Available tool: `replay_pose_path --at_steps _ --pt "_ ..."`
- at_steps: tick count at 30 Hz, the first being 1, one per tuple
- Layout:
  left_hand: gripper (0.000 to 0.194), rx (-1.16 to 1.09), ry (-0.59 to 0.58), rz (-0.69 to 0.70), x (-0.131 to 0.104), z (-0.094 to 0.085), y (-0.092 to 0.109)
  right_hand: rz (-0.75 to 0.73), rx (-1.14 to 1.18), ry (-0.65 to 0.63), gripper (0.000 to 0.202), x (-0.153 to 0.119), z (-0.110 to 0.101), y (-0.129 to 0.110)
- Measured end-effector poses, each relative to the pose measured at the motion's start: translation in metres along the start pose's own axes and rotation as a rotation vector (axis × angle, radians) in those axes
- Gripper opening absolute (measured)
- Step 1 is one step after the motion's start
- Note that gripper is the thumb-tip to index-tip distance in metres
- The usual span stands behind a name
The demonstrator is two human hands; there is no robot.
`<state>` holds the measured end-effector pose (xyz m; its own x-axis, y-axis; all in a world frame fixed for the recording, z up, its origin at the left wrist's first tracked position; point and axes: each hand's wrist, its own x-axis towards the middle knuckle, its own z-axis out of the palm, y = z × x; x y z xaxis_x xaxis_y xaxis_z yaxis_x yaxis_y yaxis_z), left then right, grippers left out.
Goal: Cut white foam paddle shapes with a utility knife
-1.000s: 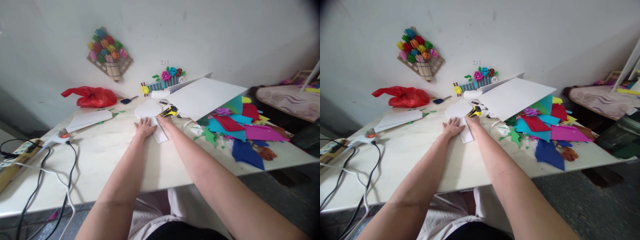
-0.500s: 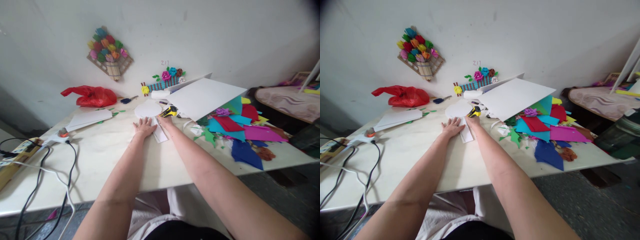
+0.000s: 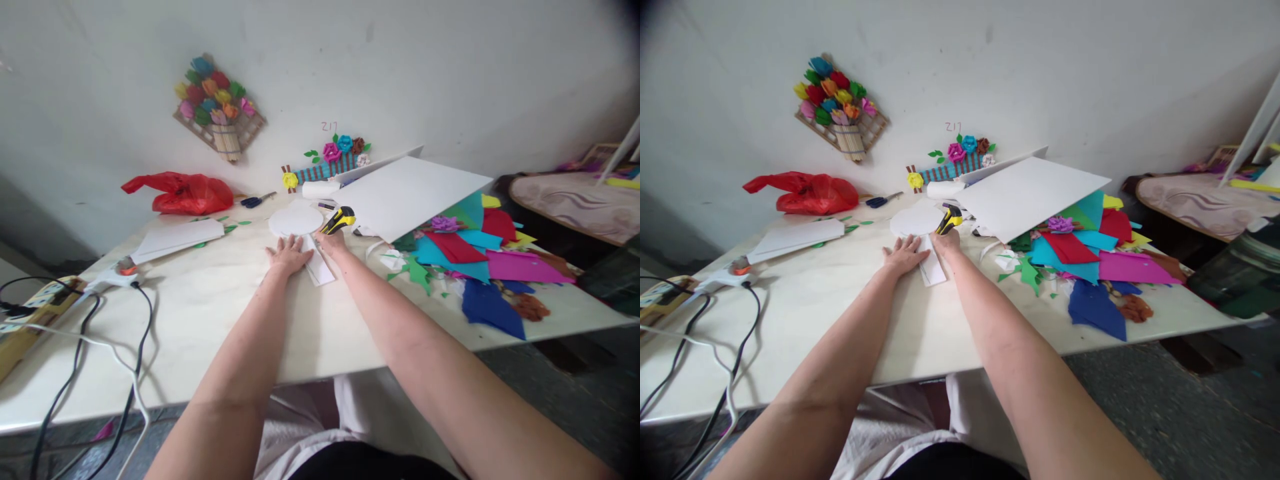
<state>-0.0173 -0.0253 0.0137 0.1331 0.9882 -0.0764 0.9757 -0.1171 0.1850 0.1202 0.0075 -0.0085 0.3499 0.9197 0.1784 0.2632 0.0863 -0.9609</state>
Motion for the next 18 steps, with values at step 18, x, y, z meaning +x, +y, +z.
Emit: replay_pose_path --at_steps 18 --pt "0.05 -0.744 0.391 0.04 0.015 0.013 -0.003 0.104 0.239 0.02 0.023 -0.002 -0.002 -0.006"
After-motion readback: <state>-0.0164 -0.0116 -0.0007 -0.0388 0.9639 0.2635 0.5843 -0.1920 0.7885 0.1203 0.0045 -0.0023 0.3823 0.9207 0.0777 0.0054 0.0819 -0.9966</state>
